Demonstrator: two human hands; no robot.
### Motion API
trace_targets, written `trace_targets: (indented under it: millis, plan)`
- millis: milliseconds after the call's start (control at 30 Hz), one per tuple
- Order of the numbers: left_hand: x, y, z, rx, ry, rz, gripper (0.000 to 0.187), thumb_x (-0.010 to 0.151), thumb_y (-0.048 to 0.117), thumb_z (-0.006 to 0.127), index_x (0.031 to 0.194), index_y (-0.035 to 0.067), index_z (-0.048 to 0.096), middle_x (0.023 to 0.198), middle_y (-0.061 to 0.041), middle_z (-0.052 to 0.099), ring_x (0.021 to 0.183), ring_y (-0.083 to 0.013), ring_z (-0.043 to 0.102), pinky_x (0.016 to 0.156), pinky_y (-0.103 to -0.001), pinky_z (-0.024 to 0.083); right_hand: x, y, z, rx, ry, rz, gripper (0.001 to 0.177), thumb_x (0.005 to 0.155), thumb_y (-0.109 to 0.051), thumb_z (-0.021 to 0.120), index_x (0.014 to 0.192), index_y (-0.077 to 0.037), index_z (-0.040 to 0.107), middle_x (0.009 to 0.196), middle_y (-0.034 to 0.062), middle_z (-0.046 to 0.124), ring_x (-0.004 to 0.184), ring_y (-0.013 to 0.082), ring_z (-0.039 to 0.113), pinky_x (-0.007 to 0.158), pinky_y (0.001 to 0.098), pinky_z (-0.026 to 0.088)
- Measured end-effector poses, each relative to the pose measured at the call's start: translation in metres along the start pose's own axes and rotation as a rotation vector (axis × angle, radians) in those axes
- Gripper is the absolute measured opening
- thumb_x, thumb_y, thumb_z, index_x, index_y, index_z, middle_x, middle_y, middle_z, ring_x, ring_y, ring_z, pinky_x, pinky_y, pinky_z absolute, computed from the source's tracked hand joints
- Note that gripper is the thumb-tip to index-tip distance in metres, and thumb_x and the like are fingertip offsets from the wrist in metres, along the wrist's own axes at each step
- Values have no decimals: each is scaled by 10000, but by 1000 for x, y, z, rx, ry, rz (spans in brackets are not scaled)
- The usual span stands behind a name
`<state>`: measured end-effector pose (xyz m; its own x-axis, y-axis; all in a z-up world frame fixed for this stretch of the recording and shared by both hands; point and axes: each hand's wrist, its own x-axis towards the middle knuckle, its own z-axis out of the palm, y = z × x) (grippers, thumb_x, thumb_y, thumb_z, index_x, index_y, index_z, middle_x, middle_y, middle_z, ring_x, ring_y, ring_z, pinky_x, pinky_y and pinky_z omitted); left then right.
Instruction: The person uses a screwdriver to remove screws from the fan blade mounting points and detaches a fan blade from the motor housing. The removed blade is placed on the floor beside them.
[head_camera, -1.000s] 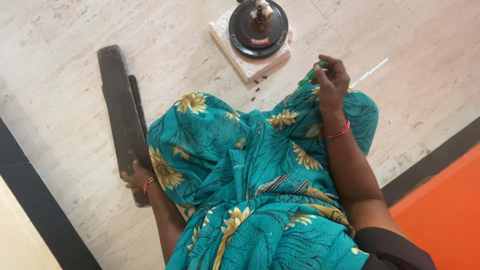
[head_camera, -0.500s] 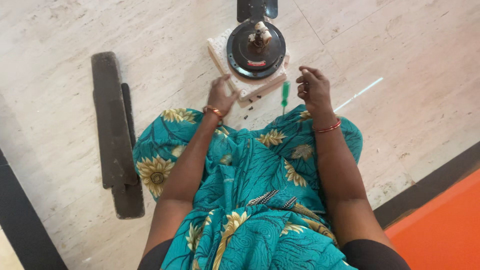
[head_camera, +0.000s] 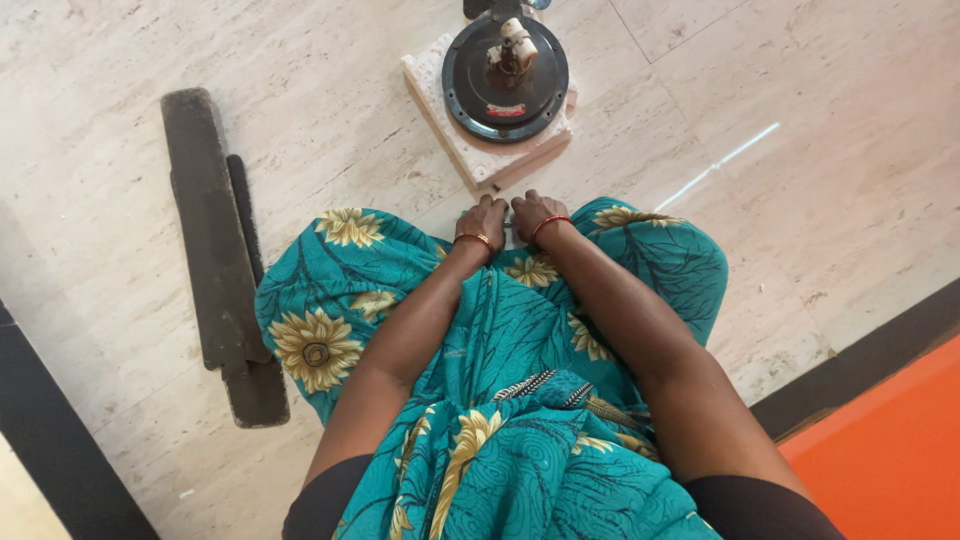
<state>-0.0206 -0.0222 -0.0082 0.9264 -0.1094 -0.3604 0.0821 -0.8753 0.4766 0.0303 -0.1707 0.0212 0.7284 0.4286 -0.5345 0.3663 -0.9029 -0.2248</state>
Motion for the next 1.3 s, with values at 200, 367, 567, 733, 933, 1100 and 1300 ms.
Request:
trace_targets:
  millis: [200,367,567,733,933,1100,1300]
  plan:
    - [3,5,-10,193,82,104,278,763,95,669,1038,54,656,1169,-202,619,1015,-375,680,838,-472,564,18,-4,19,-65,-31,-76,329,894,-224,687,1207,-127,661,1228,161,664,1080,364,685,890,475,562]
    - [-12,12,-38,85,427,232,158,814,99,666,969,75,644,1032,-133,628,933,-350,679,794,-477,561,10,-7,-12,-100,-16,-101,264,863,-119,674,1113,-164,744,1098,153,735,1031,351,716,871,460,583]
    - [-35,34,-82,-105,615,344,214,908,156,693,1102,92,629,1114,-126,631,1035,-348,658,891,-459,540,-41,-20,-65,35,246,-164,195,946,-274,626,1034,-107,673,897,178,737,859,403,708,718,530,552]
    - [-43,51,-102,-329,872,451,636,960,169,732,1503,90,413,1475,-207,510,1350,-385,514,1142,-443,439,-85,7,-119,237,509,-216,279,1097,-317,492,1009,-69,583,785,180,712,756,421,686,669,556,516]
    - [-26,65,-50,-276,392,547,760,806,107,711,1514,105,437,1400,-160,590,1277,-351,574,1080,-451,470,-119,45,-141,672,736,-90,348,1125,-242,615,877,1,583,748,154,668,665,314,657,619,417,506]
    - [-10,74,-9,-232,106,484,454,903,178,644,1348,111,576,1225,-172,673,1086,-384,646,944,-485,518,-117,33,-142,763,502,-11,380,1022,-292,706,818,20,632,657,108,635,554,185,597,551,381,493]
    - [-18,84,-18,-360,27,365,262,964,259,600,1152,95,678,1088,-164,705,1023,-392,666,883,-504,522,-108,22,-141,876,387,-89,303,932,-267,771,867,15,681,687,110,614,559,147,579,510,343,479]
